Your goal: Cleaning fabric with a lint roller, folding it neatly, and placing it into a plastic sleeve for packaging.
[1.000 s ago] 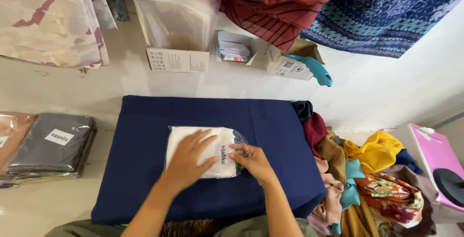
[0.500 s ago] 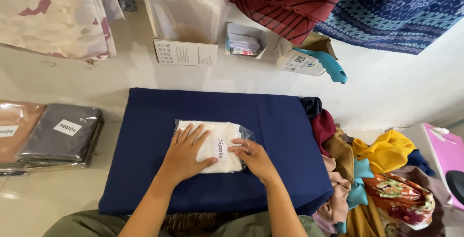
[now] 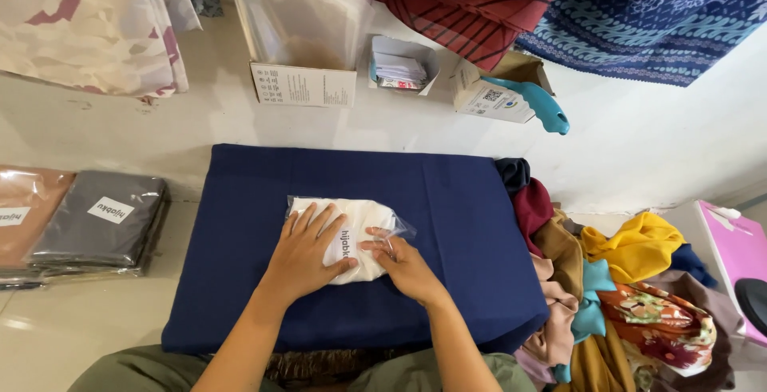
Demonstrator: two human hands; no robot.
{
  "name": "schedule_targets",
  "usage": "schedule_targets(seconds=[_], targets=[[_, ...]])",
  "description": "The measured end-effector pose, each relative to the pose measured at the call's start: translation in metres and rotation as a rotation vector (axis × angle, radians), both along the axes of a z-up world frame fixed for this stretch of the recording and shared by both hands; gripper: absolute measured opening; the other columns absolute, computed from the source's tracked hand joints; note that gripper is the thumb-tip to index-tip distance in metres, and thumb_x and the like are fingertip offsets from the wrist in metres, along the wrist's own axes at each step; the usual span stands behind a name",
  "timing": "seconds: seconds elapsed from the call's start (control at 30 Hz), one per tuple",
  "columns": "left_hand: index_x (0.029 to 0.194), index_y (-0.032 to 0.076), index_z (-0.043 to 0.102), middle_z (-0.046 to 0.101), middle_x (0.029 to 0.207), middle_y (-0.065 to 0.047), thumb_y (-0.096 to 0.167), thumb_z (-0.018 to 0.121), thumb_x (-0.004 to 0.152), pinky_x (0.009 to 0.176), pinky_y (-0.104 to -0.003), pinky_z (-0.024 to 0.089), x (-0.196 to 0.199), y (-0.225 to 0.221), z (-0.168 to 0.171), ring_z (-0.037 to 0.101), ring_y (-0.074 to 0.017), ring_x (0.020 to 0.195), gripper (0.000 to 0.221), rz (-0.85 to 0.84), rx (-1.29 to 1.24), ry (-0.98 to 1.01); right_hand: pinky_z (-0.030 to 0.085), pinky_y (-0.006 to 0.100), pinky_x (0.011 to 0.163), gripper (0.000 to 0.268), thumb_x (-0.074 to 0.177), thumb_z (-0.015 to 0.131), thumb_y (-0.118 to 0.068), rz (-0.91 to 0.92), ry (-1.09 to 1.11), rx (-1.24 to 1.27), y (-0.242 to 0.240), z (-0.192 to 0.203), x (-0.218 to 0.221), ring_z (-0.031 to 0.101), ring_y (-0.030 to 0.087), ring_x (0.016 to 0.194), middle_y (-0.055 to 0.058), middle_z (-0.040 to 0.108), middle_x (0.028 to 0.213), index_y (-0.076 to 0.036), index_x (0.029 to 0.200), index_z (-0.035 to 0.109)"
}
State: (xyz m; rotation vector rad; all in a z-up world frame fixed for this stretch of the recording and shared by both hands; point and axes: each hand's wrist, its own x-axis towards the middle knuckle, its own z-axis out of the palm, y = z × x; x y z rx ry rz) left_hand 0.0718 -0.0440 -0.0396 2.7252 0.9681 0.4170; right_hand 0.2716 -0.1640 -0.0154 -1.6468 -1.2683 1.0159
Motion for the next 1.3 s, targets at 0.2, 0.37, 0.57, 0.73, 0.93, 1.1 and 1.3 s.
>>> schedule_targets(seconds=[0.2, 0.37, 0.57, 0.73, 0.93, 1.1, 1.3], targets=[[0.154, 0.024, 0.044, 0.039, 0.161, -0.009, 0.077, 0.054, 0.087, 0.123, -0.058, 0.016, -0.001, -0.001, -0.001, 0.028, -0.037, 0.152, 0.086, -0.014, 0.007, 0.01, 0.056, 0.033, 0.086, 0.045, 0.094, 0.064, -0.006, -0.096, 0.003, 0.04, -0.009, 0.016, 0.015, 0.065, 0.017, 0.093, 0.014, 0.081, 0.106, -0.014, 0.138, 0.066], [0.154, 0.025, 0.044, 0.039, 0.161, -0.008, 0.078, 0.052, 0.088, 0.123, -0.058, 0.015, -0.002, -0.001, 0.004, 0.027, -0.0363, 0.152, 0.085, -0.007, -0.025, 0.013, 0.06, 0.031, 0.067, 0.055, 0.079, 0.086, -0.007, -0.308, 0.038, -0.027, -0.024, 0.021, 0.061, 0.07, 0.019, 0.07, 0.017, 0.079, 0.081, -0.009, 0.131, 0.07], [0.155, 0.027, 0.042, 0.035, 0.163, -0.006, 0.076, 0.053, 0.088, 0.124, -0.057, 0.016, -0.002, -0.001, 0.015, 0.026, -0.0343, 0.153, 0.084, 0.005, -0.077, 0.102, 0.053, 0.028, 0.06, 0.073, 0.07, 0.092, -0.002, -0.391, 0.026, -0.113, -0.035, 0.005, 0.096, 0.07, 0.022, 0.057, 0.013, 0.072, 0.068, 0.0, 0.136, 0.06], [0.149, 0.029, 0.05, 0.042, 0.16, -0.003, 0.075, 0.056, 0.086, 0.124, -0.055, 0.021, 0.018, 0.016, 0.028, 0.033, -0.0303, 0.152, 0.079, 0.04, -0.117, 0.211, 0.055, 0.027, 0.069, 0.076, 0.073, 0.092, -0.02, -0.358, -0.224, -0.263, -0.032, 0.0, 0.1, 0.077, 0.018, 0.064, 0.006, 0.08, 0.075, -0.015, 0.141, 0.058], [0.137, 0.034, 0.062, 0.061, 0.139, 0.0, 0.059, 0.055, 0.093, 0.107, -0.051, 0.043, 0.117, 0.066, 0.012, 0.057, -0.027, 0.132, 0.051, -0.066, -0.125, 0.126, 0.059, 0.031, 0.07, 0.065, 0.083, 0.083, -0.017, -0.325, -0.365, -0.282, -0.042, 0.024, 0.096, 0.077, 0.022, 0.071, 0.011, 0.079, 0.086, -0.007, 0.143, 0.058], [0.101, 0.034, 0.082, 0.079, 0.104, 0.003, 0.058, 0.078, 0.076, 0.095, -0.042, 0.054, 0.165, 0.101, 0.001, 0.072, -0.0248, 0.11, 0.035, -0.199, -0.43, 0.168, 0.06, 0.033, 0.073, 0.052, 0.091, 0.077, -0.027, -0.356, -0.389, -0.259, -0.056, 0.029, 0.101, 0.078, 0.022, 0.078, 0.01, 0.08, 0.09, -0.01, 0.139, 0.063], [0.099, 0.017, 0.08, 0.076, 0.111, -0.017, 0.031, 0.072, 0.081, 0.102, -0.047, 0.05, 0.114, 0.069, 0.12, 0.068, -0.0371, 0.115, 0.024, -0.215, -0.591, -0.192, 0.06, 0.037, 0.077, 0.052, 0.086, 0.08, -0.042, -0.393, -0.362, -0.077, -0.064, 0.02, 0.122, 0.077, 0.024, 0.087, 0.003, 0.081, 0.094, -0.021, 0.132, 0.069]])
